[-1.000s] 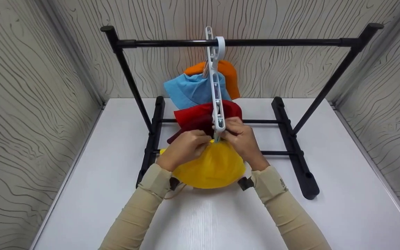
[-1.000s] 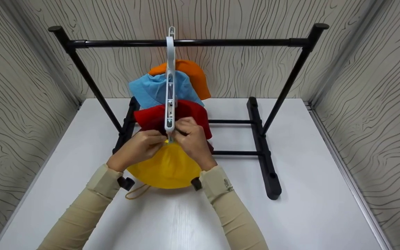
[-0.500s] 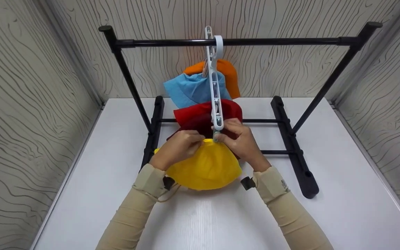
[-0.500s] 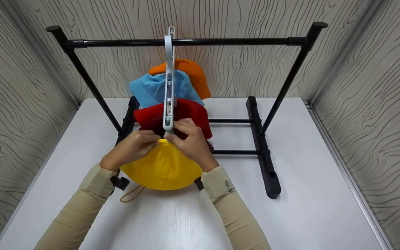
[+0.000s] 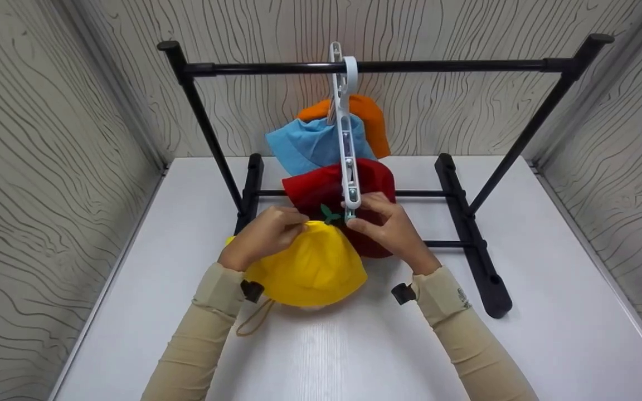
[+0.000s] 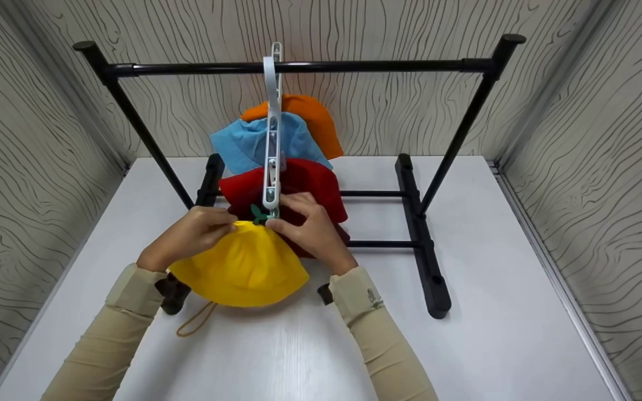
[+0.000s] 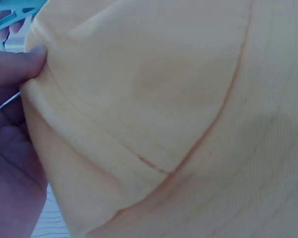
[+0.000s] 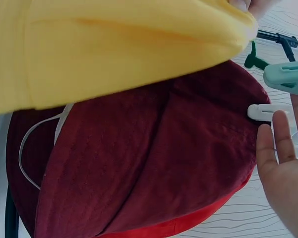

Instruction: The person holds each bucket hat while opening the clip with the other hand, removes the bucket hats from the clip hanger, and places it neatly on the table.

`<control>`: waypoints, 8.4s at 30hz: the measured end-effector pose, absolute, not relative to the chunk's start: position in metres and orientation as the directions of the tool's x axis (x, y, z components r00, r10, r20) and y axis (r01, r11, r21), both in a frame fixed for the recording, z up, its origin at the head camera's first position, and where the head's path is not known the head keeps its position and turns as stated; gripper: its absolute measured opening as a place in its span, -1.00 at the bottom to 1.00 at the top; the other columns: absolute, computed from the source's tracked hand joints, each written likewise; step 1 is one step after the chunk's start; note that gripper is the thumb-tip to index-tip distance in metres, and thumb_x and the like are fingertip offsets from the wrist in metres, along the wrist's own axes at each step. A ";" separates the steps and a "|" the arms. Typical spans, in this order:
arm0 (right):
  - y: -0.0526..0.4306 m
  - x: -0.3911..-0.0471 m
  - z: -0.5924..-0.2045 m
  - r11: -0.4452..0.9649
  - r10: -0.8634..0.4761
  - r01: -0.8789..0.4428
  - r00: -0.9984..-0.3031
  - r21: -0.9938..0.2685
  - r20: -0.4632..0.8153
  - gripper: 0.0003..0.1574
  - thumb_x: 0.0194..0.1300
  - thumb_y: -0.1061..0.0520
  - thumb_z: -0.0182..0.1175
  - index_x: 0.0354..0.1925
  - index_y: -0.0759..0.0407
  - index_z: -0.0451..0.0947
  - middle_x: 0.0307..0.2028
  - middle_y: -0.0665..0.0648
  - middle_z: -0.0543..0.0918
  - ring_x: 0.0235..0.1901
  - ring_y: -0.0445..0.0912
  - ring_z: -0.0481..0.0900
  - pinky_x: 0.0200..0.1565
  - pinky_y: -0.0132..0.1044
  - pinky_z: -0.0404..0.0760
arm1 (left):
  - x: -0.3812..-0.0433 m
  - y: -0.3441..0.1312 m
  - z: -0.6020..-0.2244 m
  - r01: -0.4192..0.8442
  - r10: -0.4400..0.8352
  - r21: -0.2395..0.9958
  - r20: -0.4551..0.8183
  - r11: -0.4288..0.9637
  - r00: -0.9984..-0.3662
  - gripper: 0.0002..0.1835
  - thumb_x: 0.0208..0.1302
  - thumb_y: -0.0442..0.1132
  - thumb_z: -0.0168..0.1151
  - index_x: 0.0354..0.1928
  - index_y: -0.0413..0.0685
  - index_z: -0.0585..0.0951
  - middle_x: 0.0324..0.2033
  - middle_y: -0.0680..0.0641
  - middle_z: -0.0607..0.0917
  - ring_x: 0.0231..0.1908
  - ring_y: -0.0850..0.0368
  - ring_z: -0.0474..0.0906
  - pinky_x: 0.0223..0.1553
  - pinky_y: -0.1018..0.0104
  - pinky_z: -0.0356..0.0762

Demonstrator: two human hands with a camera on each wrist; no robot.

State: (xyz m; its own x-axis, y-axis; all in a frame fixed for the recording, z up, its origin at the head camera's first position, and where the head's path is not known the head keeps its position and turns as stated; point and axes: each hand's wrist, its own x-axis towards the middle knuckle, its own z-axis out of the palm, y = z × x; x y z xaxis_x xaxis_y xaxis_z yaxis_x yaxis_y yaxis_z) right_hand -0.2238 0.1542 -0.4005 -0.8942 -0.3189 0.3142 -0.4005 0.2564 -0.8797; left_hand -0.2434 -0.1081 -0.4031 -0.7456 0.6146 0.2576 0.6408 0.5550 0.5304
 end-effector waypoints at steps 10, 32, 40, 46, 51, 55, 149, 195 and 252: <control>0.160 -0.224 -0.403 0.173 -0.336 -0.390 -0.886 -0.904 0.318 -0.45 0.23 0.24 0.29 0.20 0.19 0.50 0.05 0.10 0.54 0.05 -0.05 0.52 0.24 -0.18 0.47 | -0.243 -0.130 -0.401 0.638 0.597 0.570 0.293 0.518 -0.747 -0.80 0.33 -0.32 0.18 -0.10 -0.17 0.72 -0.22 -0.06 0.76 -0.28 0.15 0.63 -0.09 0.37 0.64; 0.171 -0.222 -0.413 0.215 -0.276 -0.354 -0.916 -0.910 0.291 -0.61 0.28 0.31 0.21 0.09 0.28 0.55 -0.01 0.16 0.59 -0.03 -0.18 0.58 0.10 -0.47 0.53 | -0.237 -0.167 -0.400 0.504 0.510 0.675 0.215 0.538 -0.833 -0.80 0.32 -0.31 0.19 -0.09 -0.13 0.72 -0.22 -0.01 0.76 -0.31 0.17 0.60 -0.09 0.33 0.65; 0.172 -0.221 -0.415 0.189 -0.241 -0.344 -0.924 -0.920 0.296 -0.60 0.29 0.25 0.21 0.11 0.24 0.56 -0.01 0.22 0.61 -0.02 -0.13 0.58 0.09 -0.46 0.54 | -0.234 -0.174 -0.399 0.456 0.477 0.684 0.176 0.570 -0.861 -0.79 0.35 -0.31 0.17 -0.08 -0.14 0.72 -0.19 -0.04 0.75 -0.30 0.15 0.60 -0.09 0.26 0.66; 0.173 -0.222 -0.417 0.205 -0.235 -0.327 -0.932 -0.923 0.277 -0.59 0.31 0.21 0.21 0.13 0.19 0.56 0.03 0.18 0.61 0.04 -0.02 0.55 0.11 -0.47 0.52 | -0.232 -0.182 -0.399 0.391 0.437 0.698 0.124 0.600 -0.891 -0.77 0.35 -0.30 0.16 -0.04 -0.13 0.70 -0.14 -0.05 0.74 -0.25 0.11 0.62 -0.03 0.20 0.64; 0.173 -0.222 -0.418 0.209 -0.239 -0.320 -0.933 -0.924 0.270 -0.59 0.33 0.18 0.20 0.14 0.17 0.56 0.04 0.17 0.60 0.05 -0.01 0.54 0.12 -0.48 0.50 | -0.231 -0.192 -0.399 0.391 0.430 0.698 0.131 0.599 -0.893 -0.76 0.36 -0.31 0.15 -0.02 -0.15 0.69 -0.14 -0.07 0.74 -0.28 0.09 0.60 -0.05 0.19 0.65; 0.174 -0.222 -0.418 0.218 -0.236 -0.320 -0.934 -0.922 0.268 -0.59 0.33 0.17 0.20 0.14 0.14 0.56 0.05 0.14 0.60 0.06 -0.03 0.54 0.12 -0.48 0.50 | -0.231 -0.200 -0.398 0.368 0.411 0.701 0.117 0.611 -0.904 -0.75 0.37 -0.28 0.14 -0.01 -0.13 0.69 -0.15 -0.08 0.74 -0.29 0.07 0.58 -0.05 0.16 0.65; 0.195 -0.217 -0.430 0.209 -0.100 -0.275 -0.961 -0.938 0.259 -0.59 0.34 0.11 0.19 0.13 0.16 0.56 0.02 0.18 0.65 0.00 -0.02 0.56 0.00 -0.39 0.61 | -0.253 -0.289 -0.488 0.011 -0.240 0.731 0.239 0.682 -0.941 -0.62 0.44 -0.33 -0.01 0.21 -0.34 0.47 0.23 -0.34 0.47 0.31 -0.25 0.30 0.35 -0.09 0.23; 0.195 -0.222 -0.416 0.204 -0.130 -0.325 -0.944 -0.924 0.303 -0.56 0.36 0.13 0.17 0.17 0.20 0.51 0.15 0.13 0.59 0.15 -0.06 0.54 0.18 -0.48 0.45 | -0.248 -0.166 -0.411 0.432 0.180 0.704 0.406 0.563 -0.896 -0.54 0.39 -0.15 0.13 0.30 -0.06 0.45 0.22 -0.10 0.54 0.22 0.01 0.43 0.30 0.07 0.36; 0.161 -0.243 -0.389 0.202 -0.218 -0.285 -0.946 -0.937 0.241 -0.43 0.35 -0.05 0.18 0.28 0.03 0.43 0.24 0.00 0.50 0.22 -0.15 0.47 0.21 -0.37 0.46 | -0.263 -0.091 -0.400 0.516 0.351 0.689 0.381 0.509 -0.855 -0.52 0.38 -0.08 0.15 0.30 0.03 0.45 0.20 -0.01 0.55 0.16 0.09 0.44 0.23 0.19 0.45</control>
State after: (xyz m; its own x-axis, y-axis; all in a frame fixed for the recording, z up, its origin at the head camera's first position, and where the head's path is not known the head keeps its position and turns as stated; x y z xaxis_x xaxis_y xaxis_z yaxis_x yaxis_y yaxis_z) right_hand -0.2431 0.1607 -0.3885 -0.9458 -0.2176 0.2409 -0.2851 0.2024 -0.9369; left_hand -0.2633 -0.0906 -0.4005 -0.8550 0.3515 0.3813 0.5163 0.5086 0.6890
